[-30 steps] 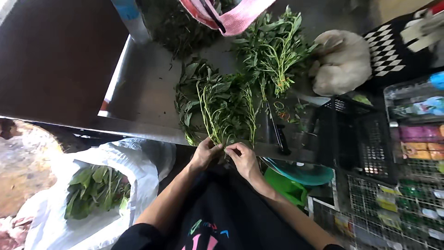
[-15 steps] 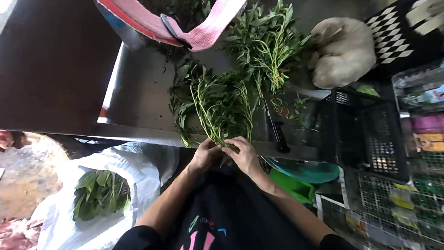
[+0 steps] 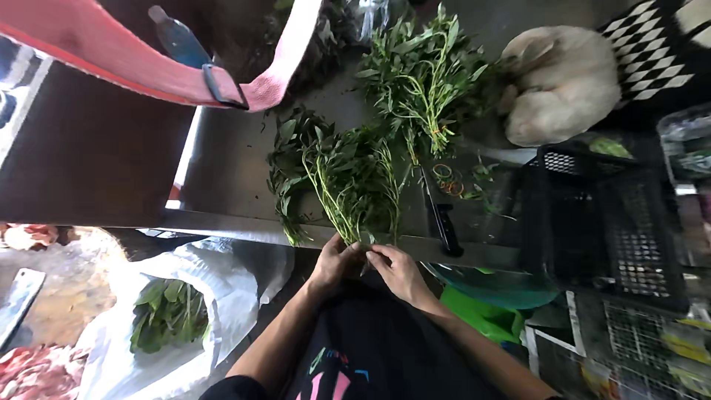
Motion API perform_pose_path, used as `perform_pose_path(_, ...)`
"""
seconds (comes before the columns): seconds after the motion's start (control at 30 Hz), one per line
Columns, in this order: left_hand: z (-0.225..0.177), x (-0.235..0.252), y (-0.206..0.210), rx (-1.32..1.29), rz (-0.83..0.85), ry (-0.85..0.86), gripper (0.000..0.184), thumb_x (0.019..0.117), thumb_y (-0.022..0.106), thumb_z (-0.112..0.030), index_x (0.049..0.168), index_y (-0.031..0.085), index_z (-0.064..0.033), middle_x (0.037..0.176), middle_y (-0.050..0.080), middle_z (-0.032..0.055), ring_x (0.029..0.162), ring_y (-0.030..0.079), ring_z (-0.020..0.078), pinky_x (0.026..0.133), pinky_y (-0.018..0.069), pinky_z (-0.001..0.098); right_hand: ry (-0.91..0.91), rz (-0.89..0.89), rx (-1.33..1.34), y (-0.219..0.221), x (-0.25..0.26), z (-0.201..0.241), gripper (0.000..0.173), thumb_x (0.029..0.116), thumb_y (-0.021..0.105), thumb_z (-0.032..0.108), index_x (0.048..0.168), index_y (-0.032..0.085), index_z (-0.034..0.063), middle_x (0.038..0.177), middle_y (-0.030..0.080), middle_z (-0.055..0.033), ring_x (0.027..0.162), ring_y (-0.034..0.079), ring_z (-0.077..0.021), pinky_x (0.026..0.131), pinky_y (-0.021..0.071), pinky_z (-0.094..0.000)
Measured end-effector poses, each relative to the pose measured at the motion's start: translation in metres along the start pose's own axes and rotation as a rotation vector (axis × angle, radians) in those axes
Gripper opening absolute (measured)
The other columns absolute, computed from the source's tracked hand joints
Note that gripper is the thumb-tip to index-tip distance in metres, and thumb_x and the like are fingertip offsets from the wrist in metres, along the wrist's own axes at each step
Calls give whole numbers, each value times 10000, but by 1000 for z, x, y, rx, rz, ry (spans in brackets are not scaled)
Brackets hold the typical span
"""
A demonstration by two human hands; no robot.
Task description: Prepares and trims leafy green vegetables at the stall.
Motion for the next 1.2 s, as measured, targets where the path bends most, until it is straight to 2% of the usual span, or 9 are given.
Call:
perform_pose_path(0.1, 8, 3, 14, 44, -73, 4, 404, 1009, 593, -69, 1385, 488, 33, 1133, 705, 147, 973, 718, 206, 884, 609, 390, 175, 134, -27, -5, 3, -3, 584, 952, 714, 436, 1353, 583, 33, 1161, 712, -152, 1053, 703, -253, 959, 562, -448)
perform_pose_path(0.2, 11, 10, 24, 183, -93, -40, 382, 976, 666, -96, 1325, 565, 19, 1106, 722, 128, 946, 727, 191, 876, 618, 379, 289, 189, -90, -13, 10, -9, 501, 983, 681, 262, 1409, 534, 44, 1199, 703, -168, 1109, 692, -289, 994, 542, -472)
perform_pose_path(0.37, -14, 5, 30, 1112, -2, -340, 460, 957, 669, -493, 1236, 717, -130, 1127, 739, 75, 1045, 704, 224, 982, 538, 497, 162, 247, -192, -29, 11, -25, 408, 1060, 502, 136, 1446, 554, 17, 1333, 656, -197, 1259, 627, -318, 1111, 462, -471)
perform_pose_path(0.53, -62, -7, 89, 1393, -16, 260, 266, 952, 701, -290, 1132, 754, -102, 1063, 738, 98, 990, 718, 246, 893, 583, 453, -22, 329, -337, -47, 14, -37, 405, 1073, 472, 151, 1437, 546, -8, 1298, 656, -232, 1218, 630, -392, 1067, 475, -541)
perform_pose_path(0.67, -38, 21, 127, 1656, 298, 324, 508, 944, 685, -181, 1440, 579, -155, 1466, 577, 98, 1465, 416, 321, 1229, 230, 597, -20, 392, -397, -65, 15, -27, 300, 1041, 515, 129, 1226, 659, -57, 1189, 677, -263, 1154, 652, -411, 1023, 499, -542)
perform_pose_path(0.77, -25, 39, 125, 1759, 232, 222, 310, 1017, 555, -156, 1305, 635, -74, 1377, 637, 102, 1500, 356, 336, 1222, 94, 689, -27, 434, -299, -81, 19, -24, 322, 1037, 532, 128, 1306, 632, -18, 1240, 678, -210, 1191, 651, -334, 1070, 486, -480)
perform_pose_path(0.93, -75, 52, 130, 1694, 73, 335, 273, 1041, 547, -216, 1187, 692, -36, 1247, 691, 154, 1372, 522, 346, 1222, 232, 622, -227, 73, 100, -146, 41, -22, 464, 1005, 637, 393, 1319, 669, 53, 1301, 656, -150, 1137, 670, -216, 990, 563, -377)
perform_pose_path(1.07, -168, 31, 115, 1405, -232, 351, 289, 1064, 550, -234, 1273, 642, -57, 1289, 647, 130, 1172, 641, 255, 1025, 514, 514, -119, -236, -66, -213, 80, -61, 338, 1041, 605, 266, 1287, 668, 43, 1202, 695, -167, 1054, 710, -279, 939, 586, -477)
perform_pose_path(1.2, -235, -18, 99, 914, -423, 891, 322, 1085, 470, -373, 1163, 602, -90, 1072, 675, -30, 1018, 663, 86, 956, 563, 356, 261, -72, -300, -221, 116, -142, 309, 994, 664, 199, 1238, 693, 12, 1278, 655, -249, 1227, 609, -422, 1057, 460, -624)
Point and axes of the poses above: each hand's wrist, its own x-axis towards the middle knuckle, its own y-axis out of the palm, z = x × y, the point moved 5 cm from there along x, towards the middle knuckle
